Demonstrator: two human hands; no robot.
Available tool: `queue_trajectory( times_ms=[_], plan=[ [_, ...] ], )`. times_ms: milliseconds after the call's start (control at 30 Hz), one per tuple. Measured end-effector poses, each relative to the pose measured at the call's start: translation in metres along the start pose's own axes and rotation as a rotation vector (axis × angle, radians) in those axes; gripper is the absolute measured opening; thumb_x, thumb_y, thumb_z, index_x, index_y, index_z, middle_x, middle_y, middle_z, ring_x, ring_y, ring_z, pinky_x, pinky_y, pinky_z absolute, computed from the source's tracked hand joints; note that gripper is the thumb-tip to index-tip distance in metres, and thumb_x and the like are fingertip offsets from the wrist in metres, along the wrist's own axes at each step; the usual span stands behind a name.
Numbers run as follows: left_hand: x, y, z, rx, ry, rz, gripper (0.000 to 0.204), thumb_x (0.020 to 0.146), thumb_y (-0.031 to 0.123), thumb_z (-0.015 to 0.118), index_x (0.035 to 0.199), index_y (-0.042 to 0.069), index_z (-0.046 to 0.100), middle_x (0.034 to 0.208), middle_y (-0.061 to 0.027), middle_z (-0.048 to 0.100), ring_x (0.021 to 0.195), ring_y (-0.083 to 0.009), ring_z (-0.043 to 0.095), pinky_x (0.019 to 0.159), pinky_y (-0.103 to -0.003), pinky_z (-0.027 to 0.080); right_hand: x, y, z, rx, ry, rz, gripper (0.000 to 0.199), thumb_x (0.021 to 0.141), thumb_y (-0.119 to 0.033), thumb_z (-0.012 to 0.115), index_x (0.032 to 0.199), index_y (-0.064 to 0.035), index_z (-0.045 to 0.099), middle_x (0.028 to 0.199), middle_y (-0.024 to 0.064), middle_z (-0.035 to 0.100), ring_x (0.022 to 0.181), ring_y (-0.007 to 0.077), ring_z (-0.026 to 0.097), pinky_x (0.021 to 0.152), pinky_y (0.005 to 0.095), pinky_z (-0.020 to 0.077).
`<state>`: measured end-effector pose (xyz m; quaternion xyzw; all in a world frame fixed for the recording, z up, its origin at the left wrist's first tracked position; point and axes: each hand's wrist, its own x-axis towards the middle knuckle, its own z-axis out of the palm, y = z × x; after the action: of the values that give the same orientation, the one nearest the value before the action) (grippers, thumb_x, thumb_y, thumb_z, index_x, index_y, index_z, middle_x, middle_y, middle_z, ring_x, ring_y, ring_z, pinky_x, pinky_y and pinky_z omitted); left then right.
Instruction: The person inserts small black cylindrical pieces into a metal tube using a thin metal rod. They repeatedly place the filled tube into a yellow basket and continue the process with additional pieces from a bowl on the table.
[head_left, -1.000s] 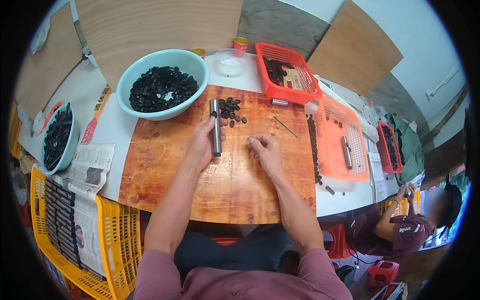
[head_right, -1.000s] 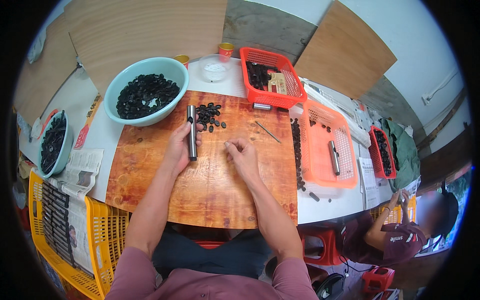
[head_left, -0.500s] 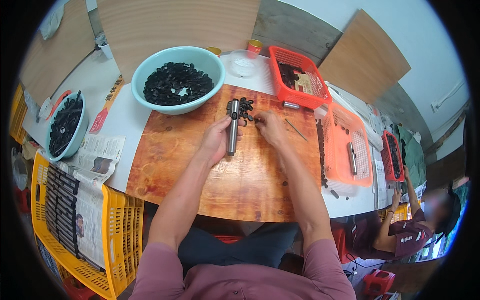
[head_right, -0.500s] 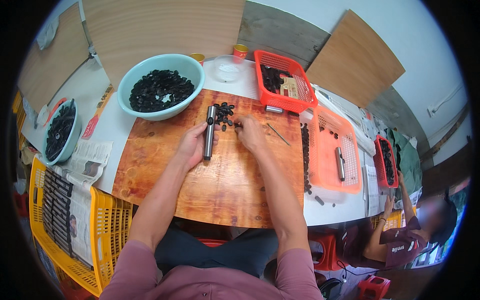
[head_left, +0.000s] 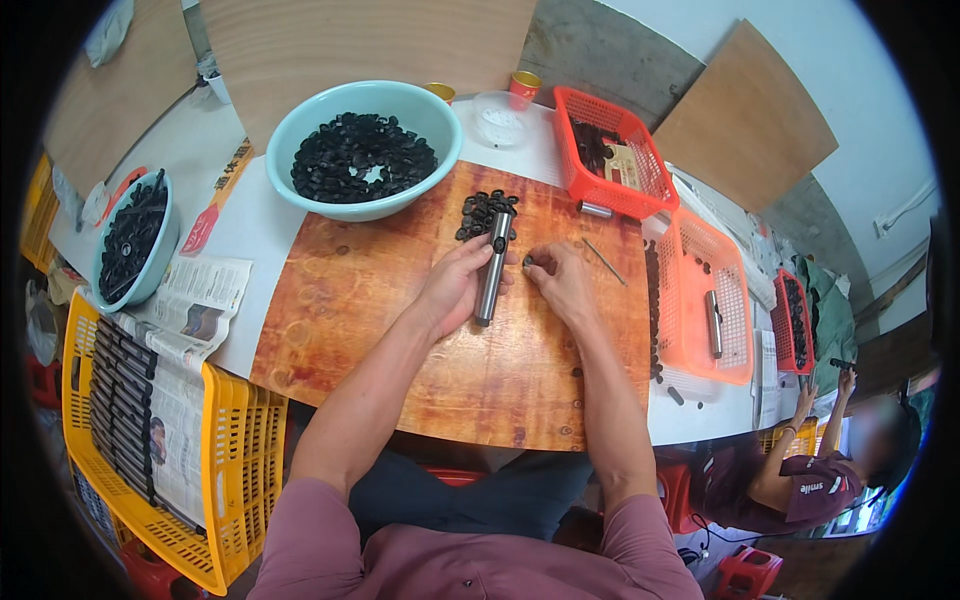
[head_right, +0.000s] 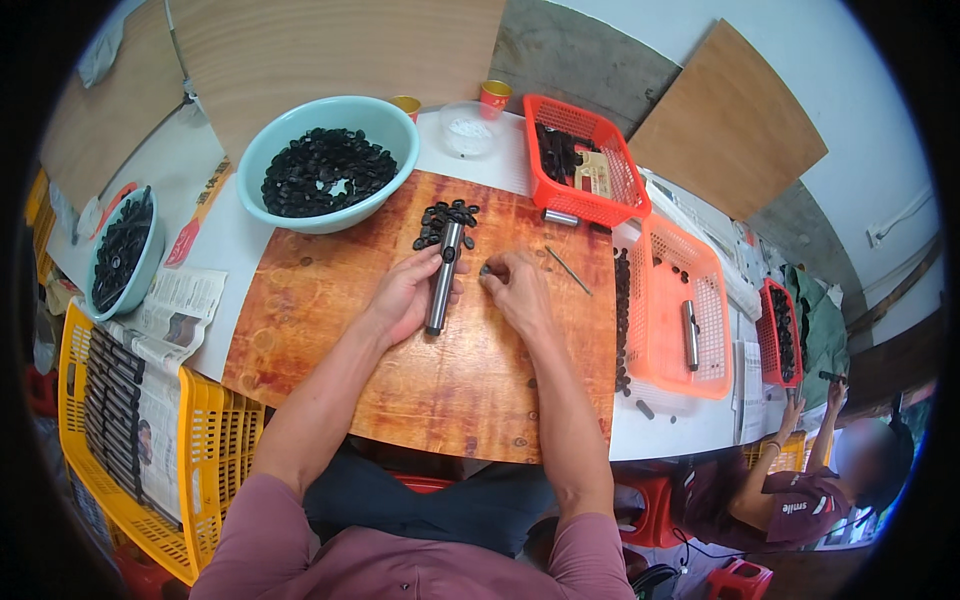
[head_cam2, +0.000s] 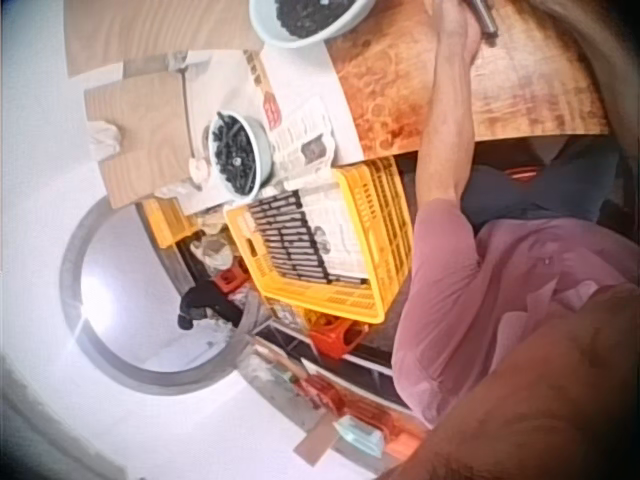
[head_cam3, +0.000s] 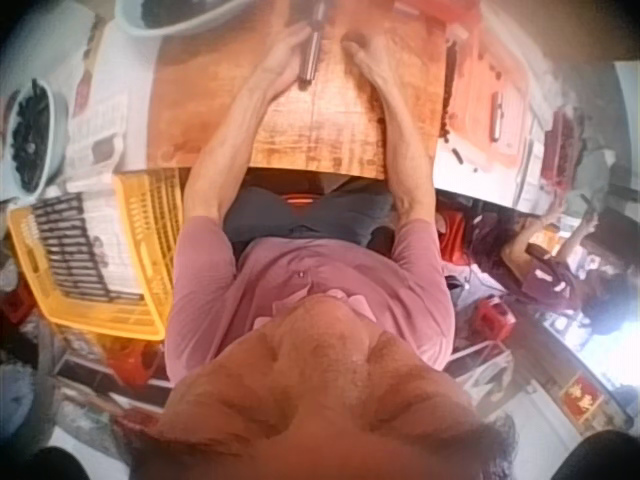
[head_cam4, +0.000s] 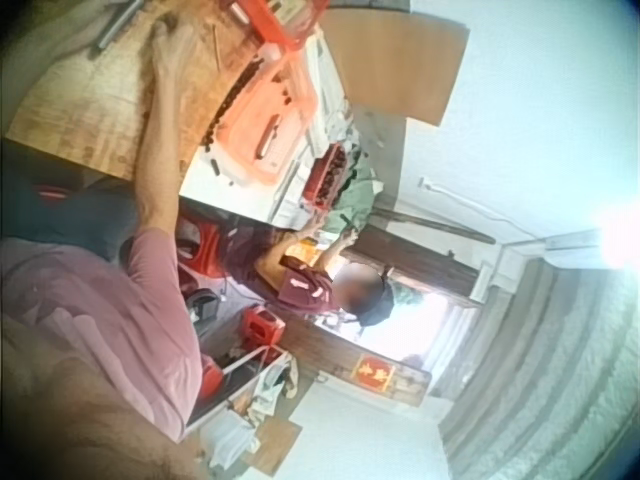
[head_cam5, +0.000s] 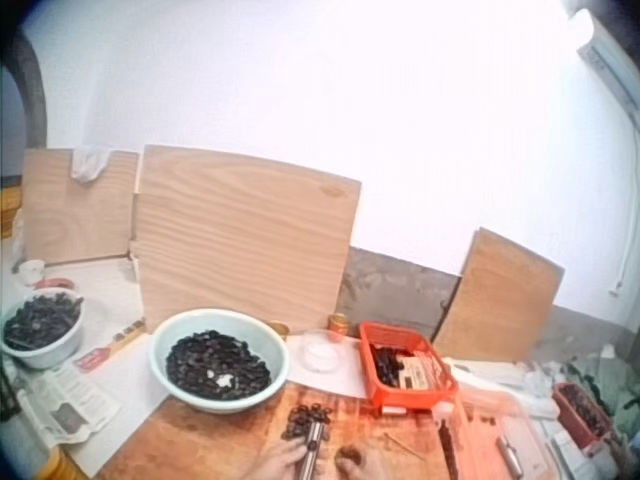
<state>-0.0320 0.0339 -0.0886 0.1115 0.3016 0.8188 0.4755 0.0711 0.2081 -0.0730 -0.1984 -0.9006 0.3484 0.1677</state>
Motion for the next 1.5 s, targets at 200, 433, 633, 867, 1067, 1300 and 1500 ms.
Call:
queue_trajectory(
  times_ms=[200, 433, 633, 867, 1067, 1300, 1500],
  plan=[
    [0.002, -0.004, 0.002, 0.028, 0.007, -0.012, 0.030, 0.107, 0.016, 0.046, 0.134, 0.005, 0.053, 0.108, -0.0116, 0.066, 0.089, -0.0189, 0.065, 0.081, -0.035, 0.056, -0.005, 0.013, 0.009, 0.038, 0.122, -0.071, 0.023, 0.083, -0.006, 0.075, 0.105, -0.0003, 0.071, 0.089, 0.0136, 0.064, 0.077, 0.0248, 0.065, 0.071, 0.0364, 0.0545],
    [0.000, -0.008, 0.005, 0.025, -0.038, -0.018, 0.031, 0.108, 0.014, 0.043, 0.137, 0.005, 0.051, 0.109, -0.0090, 0.066, 0.094, -0.0171, 0.065, 0.080, -0.033, 0.056, -0.024, -0.032, 0.005, 0.171, 0.219, -0.300, 0.024, 0.081, -0.001, 0.077, 0.105, -0.0022, 0.071, 0.085, 0.0088, 0.060, 0.071, 0.0182, 0.060, 0.058, 0.0317, 0.0500],
    [-0.002, -0.010, 0.014, 0.083, -0.039, -0.045, 0.031, 0.108, 0.013, 0.043, 0.138, 0.005, 0.050, 0.110, -0.0059, 0.063, 0.096, -0.0155, 0.065, 0.081, -0.033, 0.056, -0.020, -0.018, 0.014, 0.059, 0.278, -0.447, 0.024, 0.083, -0.003, 0.076, 0.107, -0.0018, 0.071, 0.086, 0.0105, 0.062, 0.073, 0.0204, 0.063, 0.057, 0.0313, 0.0544],
    [-0.006, -0.009, 0.017, 0.102, -0.052, -0.022, 0.033, 0.107, 0.014, 0.047, 0.140, 0.006, 0.049, 0.113, -0.0057, 0.062, 0.100, -0.0160, 0.065, 0.083, -0.035, 0.057, -0.024, -0.023, 0.013, -0.015, 0.356, -0.506, 0.022, 0.082, -0.001, 0.077, 0.104, -0.0008, 0.071, 0.091, 0.0119, 0.066, 0.074, 0.0221, 0.066, 0.055, 0.0317, 0.0554],
    [-0.004, -0.010, 0.011, 0.072, -0.009, -0.023, 0.036, 0.106, 0.014, 0.051, 0.141, 0.007, 0.049, 0.115, -0.0062, 0.063, 0.098, -0.0164, 0.066, 0.083, -0.035, 0.058, -0.024, -0.025, 0.018, -0.114, 0.467, -0.639, 0.024, 0.079, 0.000, 0.078, 0.101, -0.0019, 0.072, 0.091, 0.0134, 0.069, 0.076, 0.0280, 0.068, 0.067, 0.0375, 0.0541],
    [-0.005, -0.007, 0.002, 0.193, 0.012, 0.011, 0.031, 0.104, 0.022, 0.057, 0.132, 0.007, 0.056, 0.102, -0.0044, 0.066, 0.085, -0.0155, 0.067, 0.073, -0.031, 0.058, -0.026, -0.027, 0.025, 0.036, 0.406, -0.599, 0.022, 0.080, -0.003, 0.075, 0.102, -0.0035, 0.071, 0.093, 0.0123, 0.069, 0.075, 0.0264, 0.068, 0.065, 0.0358, 0.0536],
    [-0.013, -0.006, 0.012, 0.154, -0.041, -0.095, 0.024, 0.105, 0.027, 0.052, 0.115, 0.007, 0.059, 0.089, -0.0061, 0.065, 0.070, -0.0146, 0.063, 0.059, -0.026, 0.052, -0.023, -0.030, 0.020, 0.396, 0.318, -0.176, 0.022, 0.088, -0.005, 0.071, 0.109, -0.0007, 0.070, 0.095, 0.0087, 0.069, 0.081, 0.0175, 0.066, 0.074, 0.0298, 0.0513]
  ],
)
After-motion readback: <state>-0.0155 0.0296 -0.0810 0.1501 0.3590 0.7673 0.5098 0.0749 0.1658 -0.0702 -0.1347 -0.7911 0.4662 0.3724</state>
